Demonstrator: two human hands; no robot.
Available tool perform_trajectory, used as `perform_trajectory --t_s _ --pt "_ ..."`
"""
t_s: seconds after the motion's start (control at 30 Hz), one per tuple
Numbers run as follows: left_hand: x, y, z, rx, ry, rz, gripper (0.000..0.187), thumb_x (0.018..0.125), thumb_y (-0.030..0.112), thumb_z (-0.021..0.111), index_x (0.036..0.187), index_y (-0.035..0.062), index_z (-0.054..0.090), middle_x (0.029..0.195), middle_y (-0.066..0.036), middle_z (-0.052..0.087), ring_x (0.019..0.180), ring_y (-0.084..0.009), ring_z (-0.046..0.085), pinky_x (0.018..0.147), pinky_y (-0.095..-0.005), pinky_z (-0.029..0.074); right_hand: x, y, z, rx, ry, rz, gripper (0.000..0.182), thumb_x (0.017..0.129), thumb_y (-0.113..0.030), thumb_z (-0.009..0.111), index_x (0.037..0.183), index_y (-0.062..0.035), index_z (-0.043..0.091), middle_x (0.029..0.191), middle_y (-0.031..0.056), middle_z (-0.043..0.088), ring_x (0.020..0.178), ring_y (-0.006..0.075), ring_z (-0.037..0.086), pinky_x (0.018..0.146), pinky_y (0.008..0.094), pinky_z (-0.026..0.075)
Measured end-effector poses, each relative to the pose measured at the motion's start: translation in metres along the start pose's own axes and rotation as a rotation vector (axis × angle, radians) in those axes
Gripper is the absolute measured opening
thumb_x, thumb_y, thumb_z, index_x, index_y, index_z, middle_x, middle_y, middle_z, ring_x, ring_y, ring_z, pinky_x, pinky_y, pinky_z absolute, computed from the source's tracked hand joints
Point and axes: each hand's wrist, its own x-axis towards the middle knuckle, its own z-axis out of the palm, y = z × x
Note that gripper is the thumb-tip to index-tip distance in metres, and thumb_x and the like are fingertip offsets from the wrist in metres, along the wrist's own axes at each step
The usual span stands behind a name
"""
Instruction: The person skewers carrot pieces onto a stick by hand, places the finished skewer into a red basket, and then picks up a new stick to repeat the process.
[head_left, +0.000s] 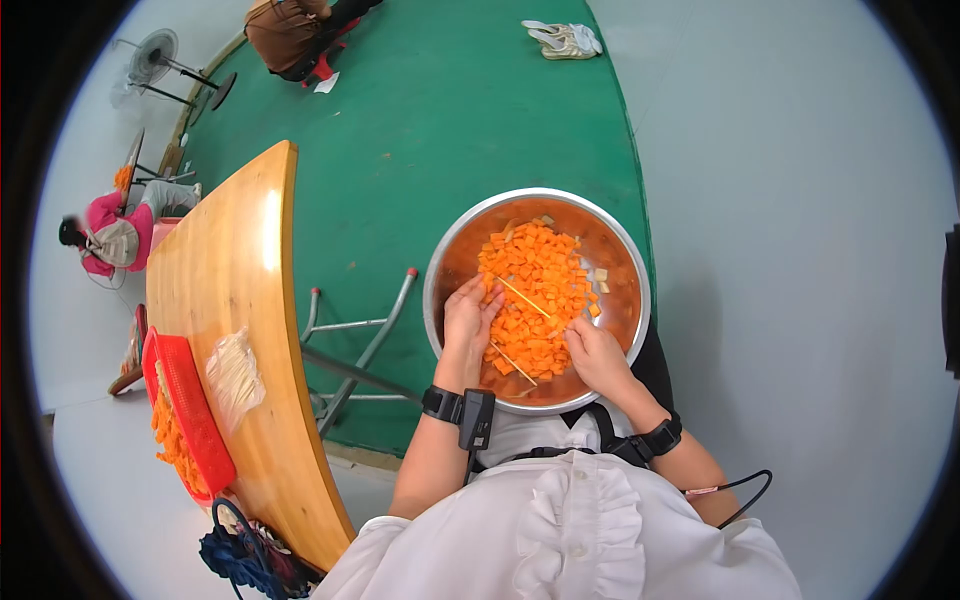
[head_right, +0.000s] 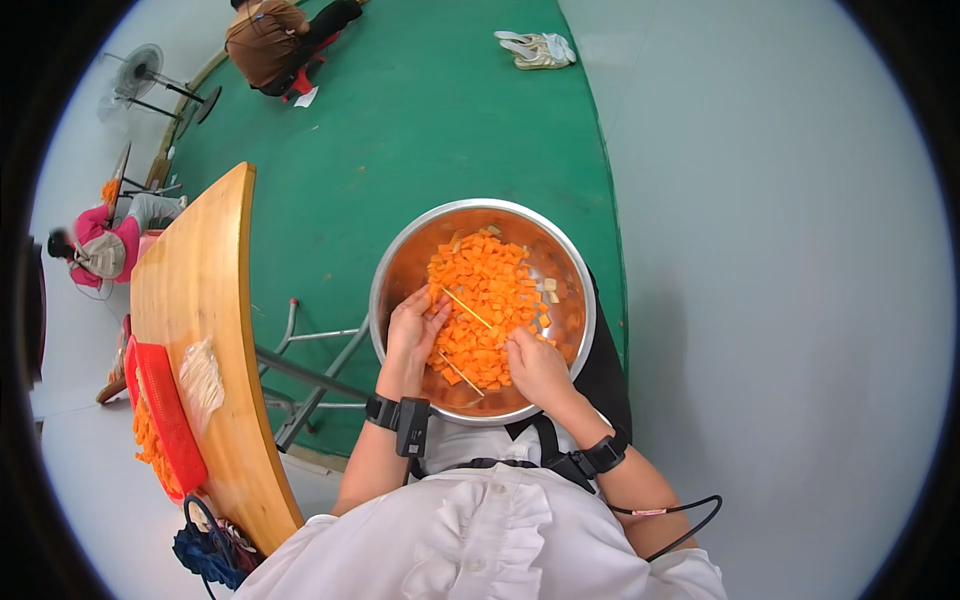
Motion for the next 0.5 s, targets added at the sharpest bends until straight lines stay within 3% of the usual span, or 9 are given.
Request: perform_trajectory --t_s 0.13,0.33,0.5 --pt "0.005 -0.003 -0.011 0.031 -0.123 -0.040 0.028 0.090 0.007 0.040 0.116 -0.0039 0.045 0.101 -0.012 0.058 0.093 -0.0183 0.058 0.078 -0.0290 0.048 0.000 0.001 0.001 -0.026 -0.040 -0.005 0.019 0.087 -0.018 0.044 0.080 -0.0009 0.048 0.068 0.0203 0.056 0.067 0.0385 0.056 0.058 0.0459 0.042" --pt "-0.003 0.001 -0.001 0.121 -0.041 -0.067 0.026 0.090 0.008 0.043 0.114 -0.0012 0.045 0.100 -0.011 0.060 0.093 -0.0190 0.059 0.075 -0.0290 0.049 -0.001 0.002 0.002 -0.043 -0.030 -0.028 0.019 0.087 -0.019 0.044 0.080 -0.0015 0.047 0.067 0.0202 0.057 0.066 0.0383 0.056 0.058 0.0461 0.043" --pt "-0.005 -0.003 0.004 0.300 0.036 0.056 0.020 0.086 0.008 0.051 0.105 0.0001 0.051 0.098 -0.010 0.061 0.086 -0.0157 0.060 0.072 -0.0271 0.050 -0.001 0.001 0.003 -0.073 -0.026 -0.022 0.019 0.087 -0.019 0.044 0.080 -0.0018 0.048 0.068 0.0202 0.057 0.066 0.0383 0.056 0.058 0.0465 0.043"
